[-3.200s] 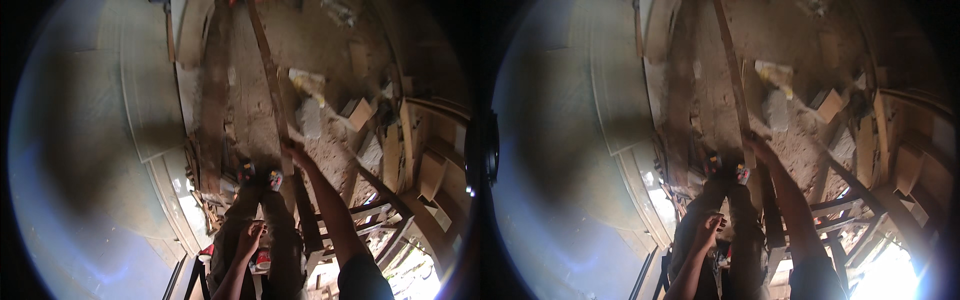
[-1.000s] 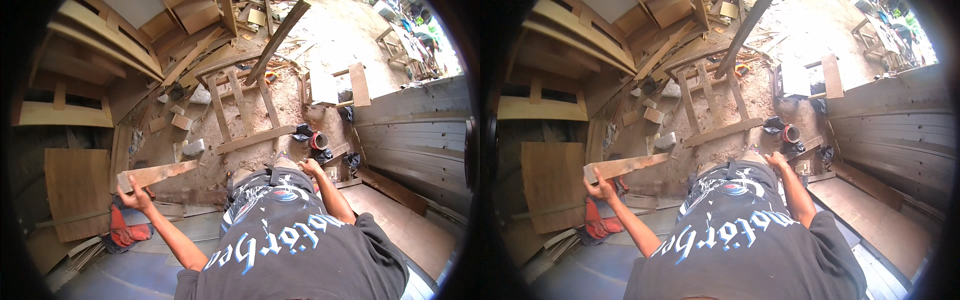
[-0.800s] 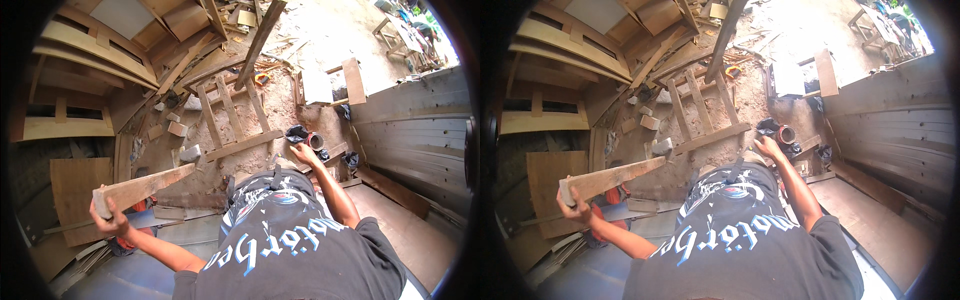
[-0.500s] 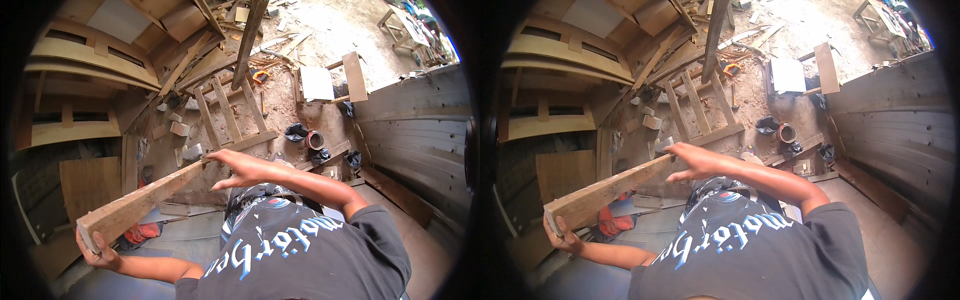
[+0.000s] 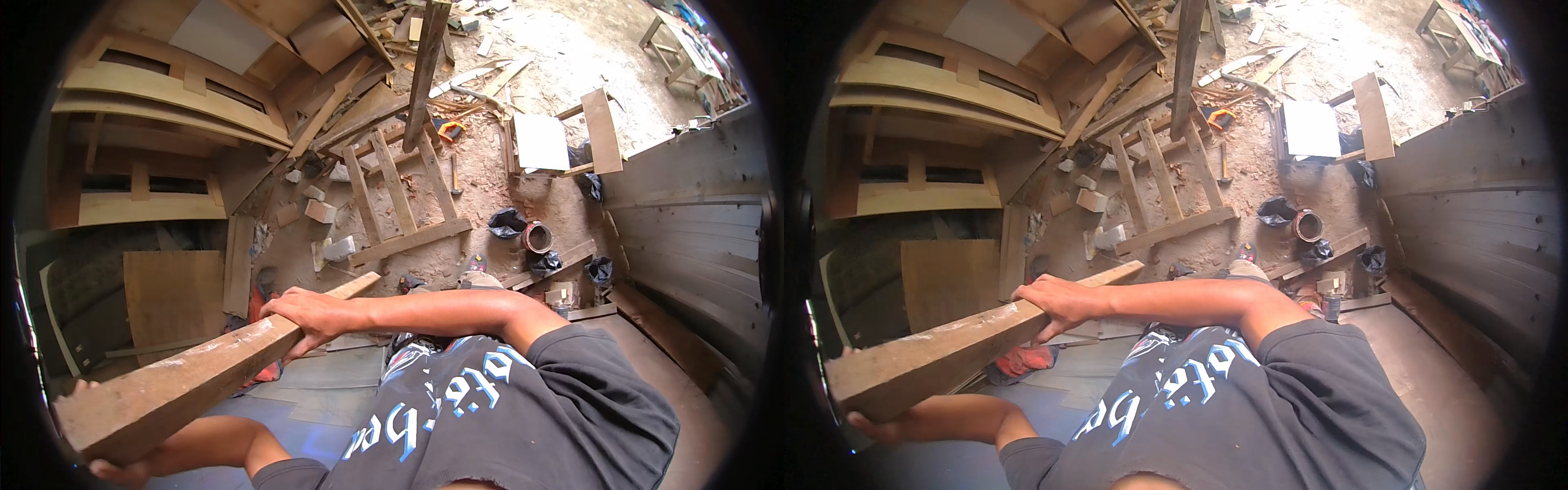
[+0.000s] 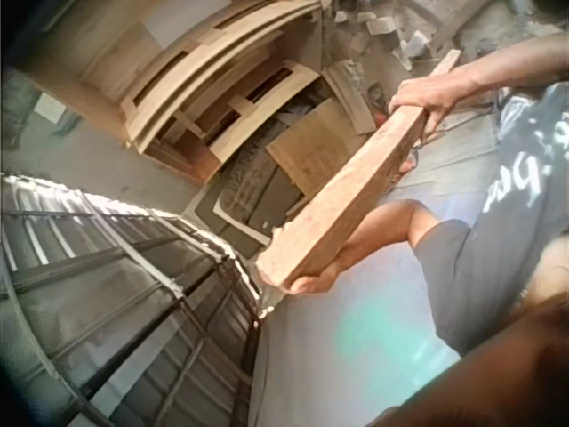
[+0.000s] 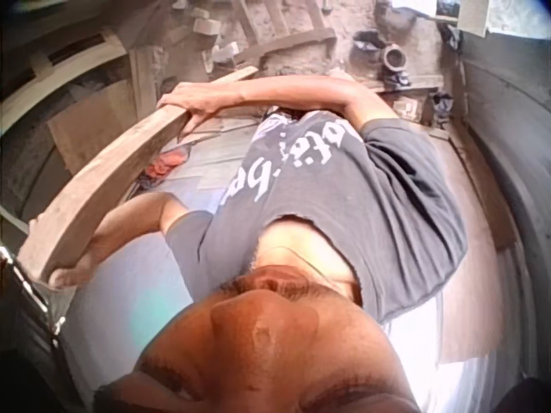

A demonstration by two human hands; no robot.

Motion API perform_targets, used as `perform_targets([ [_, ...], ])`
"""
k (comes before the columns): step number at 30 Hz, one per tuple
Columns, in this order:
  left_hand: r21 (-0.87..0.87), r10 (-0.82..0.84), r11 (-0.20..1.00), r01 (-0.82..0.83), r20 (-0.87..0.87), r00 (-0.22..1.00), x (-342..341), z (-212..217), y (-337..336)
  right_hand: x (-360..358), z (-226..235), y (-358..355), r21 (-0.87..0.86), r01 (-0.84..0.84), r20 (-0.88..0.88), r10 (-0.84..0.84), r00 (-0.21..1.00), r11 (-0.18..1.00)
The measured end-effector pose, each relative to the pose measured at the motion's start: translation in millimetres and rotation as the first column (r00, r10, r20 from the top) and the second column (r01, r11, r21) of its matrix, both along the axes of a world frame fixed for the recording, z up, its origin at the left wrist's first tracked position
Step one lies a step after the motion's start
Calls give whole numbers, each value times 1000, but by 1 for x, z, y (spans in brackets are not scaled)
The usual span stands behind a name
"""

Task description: The person uses a hammer to pry apart and remove wooden planks from a frame-like structure. They repeatedly strike and lever the wood, then lift and drop the separated pieces onto the floor.

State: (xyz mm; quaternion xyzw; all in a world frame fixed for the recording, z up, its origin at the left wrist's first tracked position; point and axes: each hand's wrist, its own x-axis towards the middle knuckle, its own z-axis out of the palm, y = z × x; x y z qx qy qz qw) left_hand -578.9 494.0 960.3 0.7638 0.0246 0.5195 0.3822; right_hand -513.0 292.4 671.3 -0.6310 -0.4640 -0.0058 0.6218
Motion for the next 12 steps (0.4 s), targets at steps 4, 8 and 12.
perform_targets([
  [4, -265, -171, 947, 183, 68, 983, 75, 31, -41, 17, 20, -9, 63, 116, -105, -109, 989, 991],
  [8, -85, -314, 939, 333, 181, 932, 159, 0, -45, 41, 45, -46, 13, 308, -227, -297, 928, 951],
  [12, -3, -535, 843, 539, 105, 838, 220, -96, -8, 56, 83, -103, -3, 528, -160, -521, 838, 849],
])
